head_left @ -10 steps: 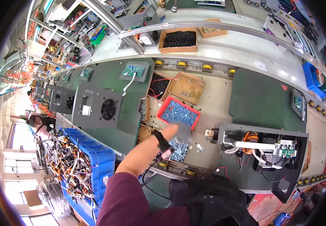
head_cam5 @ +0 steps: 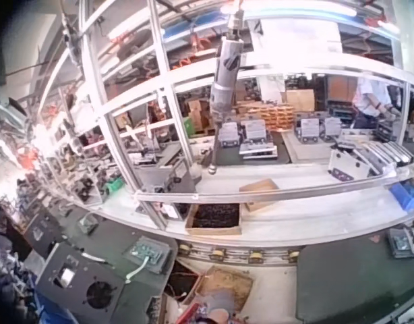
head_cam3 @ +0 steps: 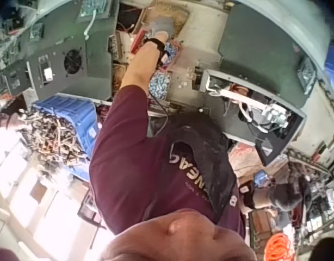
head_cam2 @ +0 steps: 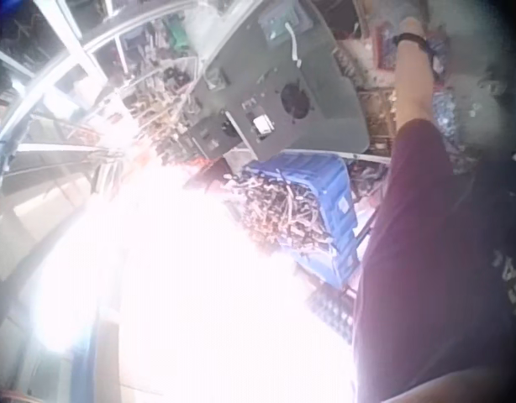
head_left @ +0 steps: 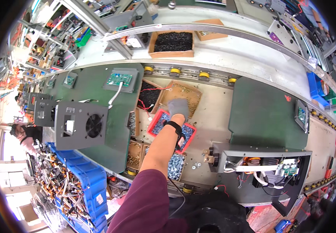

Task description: Assembling electronic components and wiring into a metal chassis at a factory assembly line.

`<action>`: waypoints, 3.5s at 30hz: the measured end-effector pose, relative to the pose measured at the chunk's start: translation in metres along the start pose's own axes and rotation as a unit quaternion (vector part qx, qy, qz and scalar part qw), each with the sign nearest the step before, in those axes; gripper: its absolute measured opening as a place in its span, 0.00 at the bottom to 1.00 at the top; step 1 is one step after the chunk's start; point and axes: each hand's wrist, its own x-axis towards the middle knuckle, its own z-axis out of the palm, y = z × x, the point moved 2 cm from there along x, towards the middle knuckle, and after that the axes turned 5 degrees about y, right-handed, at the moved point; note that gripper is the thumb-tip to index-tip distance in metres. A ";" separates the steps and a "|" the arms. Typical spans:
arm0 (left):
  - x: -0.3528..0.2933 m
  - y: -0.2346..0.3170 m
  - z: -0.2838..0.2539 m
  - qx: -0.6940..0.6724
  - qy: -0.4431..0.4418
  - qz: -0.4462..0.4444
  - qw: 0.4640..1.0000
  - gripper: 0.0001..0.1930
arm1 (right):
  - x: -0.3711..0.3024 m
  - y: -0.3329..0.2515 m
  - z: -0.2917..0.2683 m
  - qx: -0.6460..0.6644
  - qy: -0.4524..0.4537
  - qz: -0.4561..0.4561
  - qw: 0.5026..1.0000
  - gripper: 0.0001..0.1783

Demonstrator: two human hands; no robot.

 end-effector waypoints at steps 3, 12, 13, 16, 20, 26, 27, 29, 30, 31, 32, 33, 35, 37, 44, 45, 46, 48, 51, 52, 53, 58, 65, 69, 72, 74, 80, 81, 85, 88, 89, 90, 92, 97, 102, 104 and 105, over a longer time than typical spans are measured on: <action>0.012 0.005 0.010 -0.010 -0.021 0.002 1.000 0.08 | 0.000 -0.009 -0.002 -0.020 0.011 0.001 1.000 0.30; -0.011 -0.009 -0.008 -0.109 0.040 -0.014 0.993 0.09 | 0.009 0.004 0.030 0.111 -0.096 0.004 0.989 0.22; -0.014 -0.017 -0.011 -0.186 0.050 -0.084 0.978 0.10 | 0.008 0.003 0.026 0.117 -0.120 0.014 0.986 0.21; -0.041 -0.035 -0.037 -0.314 0.099 -0.177 0.927 0.10 | -0.010 0.004 0.034 0.122 -0.098 0.049 0.986 0.20; -0.133 -0.049 -0.058 -0.407 0.059 -0.126 0.903 0.07 | -0.029 0.005 0.067 0.196 -0.059 0.106 0.973 0.21; -0.289 -0.011 -0.061 -0.704 -0.178 -0.062 0.685 0.05 | -0.066 -0.004 0.123 0.294 -0.185 0.056 0.936 0.22; -0.304 0.003 -0.068 -0.753 -0.231 -0.074 0.612 0.07 | -0.073 -0.008 0.130 0.314 -0.194 0.076 0.926 0.22; -0.324 0.029 -0.076 -0.804 -0.250 -0.030 0.539 0.09 | -0.085 -0.013 0.133 0.335 -0.209 0.100 0.913 0.23; -0.330 0.039 -0.088 -0.804 -0.251 -0.031 0.538 0.09 | -0.090 -0.017 0.133 0.353 -0.215 0.123 0.902 0.24; -0.334 0.051 -0.103 -0.827 -0.274 -0.011 0.491 0.10 | -0.099 -0.023 0.134 0.344 -0.188 0.151 0.908 0.25; -0.338 0.060 -0.114 -0.847 -0.298 0.011 0.441 0.11 | -0.102 -0.026 0.133 0.342 -0.189 0.149 0.908 0.25; -0.341 0.065 -0.118 -0.848 -0.296 0.012 0.440 0.11 | -0.104 -0.029 0.134 0.352 -0.213 0.154 0.898 0.25; -0.347 0.074 -0.125 -0.834 -0.338 0.038 0.434 0.10 | -0.107 -0.032 0.131 0.366 -0.259 0.154 0.880 0.25; -0.352 0.083 -0.127 -0.822 -0.321 0.064 0.466 0.10 | -0.115 -0.030 0.118 0.348 -0.232 0.174 0.892 0.26; -0.367 0.097 -0.125 -0.765 -0.230 0.151 0.582 0.12 | -0.125 -0.021 0.092 0.299 -0.344 0.262 0.851 0.34; -0.367 0.098 -0.127 -0.763 -0.234 0.152 0.583 0.12 | -0.129 -0.015 0.089 0.284 -0.342 0.262 0.857 0.34; -0.366 0.099 -0.134 -0.727 -0.183 0.193 0.633 0.12 | -0.130 -0.010 0.089 0.283 -0.339 0.264 0.858 0.34; -0.364 0.101 -0.137 -0.684 -0.132 0.233 0.678 0.11 | -0.130 -0.006 0.093 0.344 -0.334 0.225 0.848 0.24; -0.363 0.107 -0.140 -0.576 0.029 0.310 0.756 0.12 | -0.127 -0.014 0.083 0.233 -0.365 0.187 0.882 0.32; -0.364 0.109 -0.143 -0.560 0.059 0.320 0.762 0.12 | -0.130 -0.007 0.078 0.233 -0.362 0.188 0.883 0.32; -0.364 0.111 -0.145 -0.543 0.089 0.329 0.768 0.13 | -0.134 0.004 0.071 0.185 -0.355 0.118 0.909 0.28; -0.363 0.124 -0.145 -0.479 0.106 0.370 0.789 0.14 | -0.134 0.006 0.062 0.154 -0.356 0.092 0.917 0.26; -0.357 0.174 -0.094 -0.448 -0.058 0.420 0.787 0.21 | -0.113 0.001 0.047 0.253 -0.223 0.134 0.932 0.24; -0.374 0.231 -0.046 -0.244 -0.096 0.571 0.778 0.23 | -0.110 0.010 0.017 0.220 -0.094 0.135 0.962 0.21; -0.377 0.260 -0.042 -0.091 -0.122 0.632 0.760 0.21 | -0.096 0.000 0.010 0.205 -0.079 0.058 0.974 0.21; -0.384 0.272 -0.045 -0.063 -0.135 0.652 0.744 0.18 | -0.094 -0.002 0.007 0.189 -0.023 0.055 0.980 0.25; -0.384 0.265 -0.017 -0.148 -0.104 0.628 0.757 0.12 | -0.087 -0.002 0.007 0.211 -0.121 0.048 0.969 0.20; -0.378 0.252 -0.030 -0.149 -0.101 0.620 0.763 0.12 | -0.087 -0.003 0.011 0.217 -0.129 0.047 0.966 0.20; -0.338 0.184 -0.075 -0.478 -0.204 0.299 0.800 0.11 | -0.080 -0.002 0.044 0.235 -0.146 0.085 0.957 0.22; -0.313 0.147 -0.095 -0.659 -0.103 0.081 0.740 0.11 | -0.079 0.002 0.089 0.295 -0.157 0.095 0.938 0.26; -0.305 0.137 -0.100 -0.721 -0.053 -0.010 0.691 0.11 | -0.079 0.003 0.104 0.312 -0.179 0.108 0.927 0.27; -0.300 0.132 -0.106 -0.722 -0.042 -0.025 0.690 0.11 | -0.079 0.002 0.122 0.328 -0.203 0.124 0.914 0.28; -0.295 0.132 -0.117 -0.709 0.018 -0.065 0.702 0.10 | -0.080 0.001 0.147 0.326 -0.227 0.110 0.911 0.29; -0.286 0.133 -0.111 -0.707 0.023 -0.074 0.703 0.11 | -0.083 0.012 0.194 0.310 -0.295 0.011 0.904 0.22; -0.283 0.135 -0.118 -0.690 0.051 -0.066 0.718 0.10 | -0.089 0.023 0.215 0.322 -0.340 0.011 0.884 0.20; -0.280 0.136 -0.115 -0.687 0.054 -0.066 0.721 0.10 | -0.090 0.025 0.217 0.308 -0.342 0.009 0.888 0.20; -0.279 0.136 -0.117 -0.686 0.034 -0.075 0.722 0.10 | -0.091 0.026 0.218 0.294 -0.342 0.007 0.892 0.20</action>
